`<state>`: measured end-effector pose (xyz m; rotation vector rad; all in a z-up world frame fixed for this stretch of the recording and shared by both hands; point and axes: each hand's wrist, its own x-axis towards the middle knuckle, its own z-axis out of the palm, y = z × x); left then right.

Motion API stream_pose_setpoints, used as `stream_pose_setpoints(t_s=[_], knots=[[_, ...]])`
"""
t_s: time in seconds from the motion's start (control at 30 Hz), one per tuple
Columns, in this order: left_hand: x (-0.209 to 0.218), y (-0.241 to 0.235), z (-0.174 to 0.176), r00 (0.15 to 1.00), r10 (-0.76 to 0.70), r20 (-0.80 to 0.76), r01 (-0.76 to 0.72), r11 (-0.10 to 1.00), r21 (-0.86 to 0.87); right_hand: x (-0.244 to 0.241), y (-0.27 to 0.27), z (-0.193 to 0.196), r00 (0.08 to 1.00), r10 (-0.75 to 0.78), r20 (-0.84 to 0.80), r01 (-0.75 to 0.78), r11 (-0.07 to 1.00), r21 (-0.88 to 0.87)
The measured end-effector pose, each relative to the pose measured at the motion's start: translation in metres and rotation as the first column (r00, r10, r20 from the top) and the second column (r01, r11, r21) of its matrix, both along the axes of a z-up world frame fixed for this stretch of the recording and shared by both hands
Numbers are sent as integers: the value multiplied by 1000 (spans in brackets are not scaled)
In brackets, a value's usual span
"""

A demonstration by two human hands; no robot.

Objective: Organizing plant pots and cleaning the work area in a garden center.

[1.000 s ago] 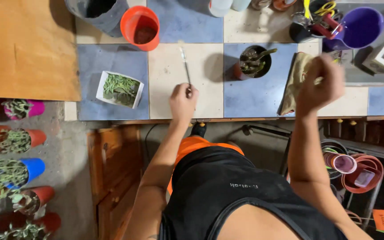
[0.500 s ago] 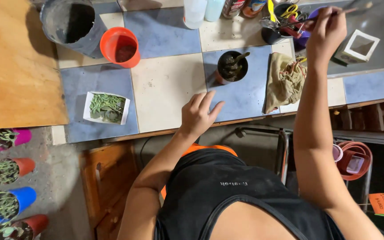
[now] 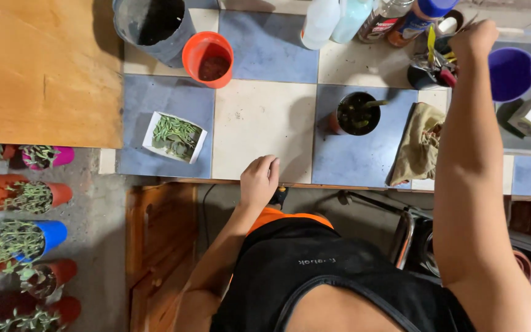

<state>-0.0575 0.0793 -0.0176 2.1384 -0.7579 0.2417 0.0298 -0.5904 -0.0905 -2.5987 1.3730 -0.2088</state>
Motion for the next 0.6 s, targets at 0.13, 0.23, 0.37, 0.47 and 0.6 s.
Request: stream_pose_setpoints(t_s=[0.13, 0.23, 0.37, 0.47, 0.6], knots=[[8, -2, -34, 992, -14, -125, 17, 1000, 23, -43, -11, 62, 923, 63, -379, -65, 998, 6], [18, -16, -44, 935, -69, -348, 90, 995, 45, -118, 0, 90, 907, 167, 387, -186, 983, 11], [33, -56, -60, 772, -190, -607, 165, 981, -99, -208, 65, 113, 615, 181, 768, -39, 979, -200], [44, -100, -74, 586, -192, -787, 135, 981, -139, -258, 109, 61, 718, 304, 626, -5, 902, -432], [59, -155, -126, 440, -113, -891, -2, 992, -127, -256, 212, 23, 924, 303, 234, -271, 949, -160]])
